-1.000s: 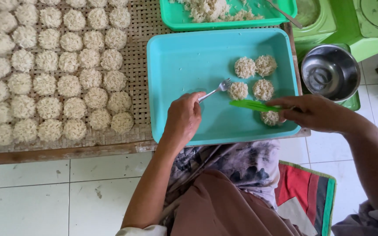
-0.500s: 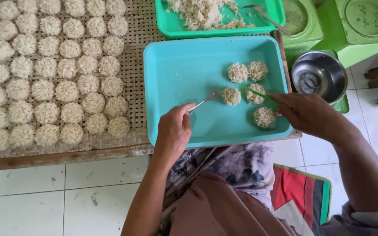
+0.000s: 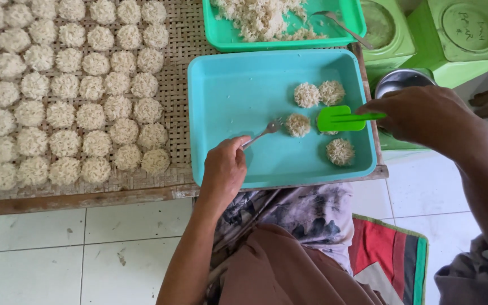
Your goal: Shape a rice-based mixture into small cakes using a fork, spatula, and mold, then place them on a drying rack.
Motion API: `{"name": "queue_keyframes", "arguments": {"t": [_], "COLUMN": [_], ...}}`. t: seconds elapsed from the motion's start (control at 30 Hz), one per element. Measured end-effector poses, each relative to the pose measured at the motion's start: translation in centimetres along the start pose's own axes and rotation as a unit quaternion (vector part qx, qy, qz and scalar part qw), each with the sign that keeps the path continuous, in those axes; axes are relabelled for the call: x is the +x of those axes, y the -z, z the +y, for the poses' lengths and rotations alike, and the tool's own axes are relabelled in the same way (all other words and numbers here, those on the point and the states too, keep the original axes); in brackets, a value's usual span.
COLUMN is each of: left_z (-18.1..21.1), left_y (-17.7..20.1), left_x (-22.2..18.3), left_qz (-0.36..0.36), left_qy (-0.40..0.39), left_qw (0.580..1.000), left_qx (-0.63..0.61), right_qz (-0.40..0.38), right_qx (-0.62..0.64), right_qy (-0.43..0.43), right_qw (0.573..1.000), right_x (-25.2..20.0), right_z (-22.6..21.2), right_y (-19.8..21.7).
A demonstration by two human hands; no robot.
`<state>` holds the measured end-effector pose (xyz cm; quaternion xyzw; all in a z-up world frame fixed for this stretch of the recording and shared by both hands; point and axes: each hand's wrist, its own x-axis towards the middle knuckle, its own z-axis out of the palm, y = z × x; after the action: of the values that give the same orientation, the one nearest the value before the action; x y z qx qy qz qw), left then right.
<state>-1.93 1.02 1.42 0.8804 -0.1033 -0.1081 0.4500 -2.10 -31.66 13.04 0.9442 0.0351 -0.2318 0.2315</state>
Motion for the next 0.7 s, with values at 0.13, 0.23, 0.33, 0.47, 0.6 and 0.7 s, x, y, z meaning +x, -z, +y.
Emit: {"name": "queue_keyframes", "arguments": {"t": [0.13, 0.23, 0.33, 0.47, 0.6, 0.7], "left_z": [-0.3, 0.2, 0.0, 0.0, 0.6, 0.3], "left_y": [-0.3, -0.2, -0.3, -0.5, 0.1, 0.1], "left_x": [-0.1, -0.2, -0.2, 0.0, -0.1, -0.2], "left_qz": [0.015, 0.024, 0.027, 0.029, 0.01, 0.022], "left_qy": [-0.032, -0.03, -0.023, -0.045, -0.023, -0.025], "left_qw": [0.999, 0.999, 0.999, 0.998, 0.999, 0.999], "left_qx": [0.008, -0.014, -0.011, -0.02, -0.045, -0.029], "right_qz": [-0.001, 0.129, 0.063, -0.053, -0.096, -0.074], "right_qx": [-0.042, -0.024, -0.086, 0.002, 0.25, 0.347], "right_qy": [0.014, 0.071, 0.034, 0.011, 0.071, 0.104], "right_qw": [0.999, 0.989, 0.994, 0.999, 0.961, 0.929], "right_x": [0.7, 1.9, 3.1, 5.6, 8.3, 7.7], "right_z": [-0.8, -0.6, -1.3, 0.7, 3.4, 2.3], "right_y": [0.8, 0.1, 1.5, 0.6, -4.6, -5.6]}}
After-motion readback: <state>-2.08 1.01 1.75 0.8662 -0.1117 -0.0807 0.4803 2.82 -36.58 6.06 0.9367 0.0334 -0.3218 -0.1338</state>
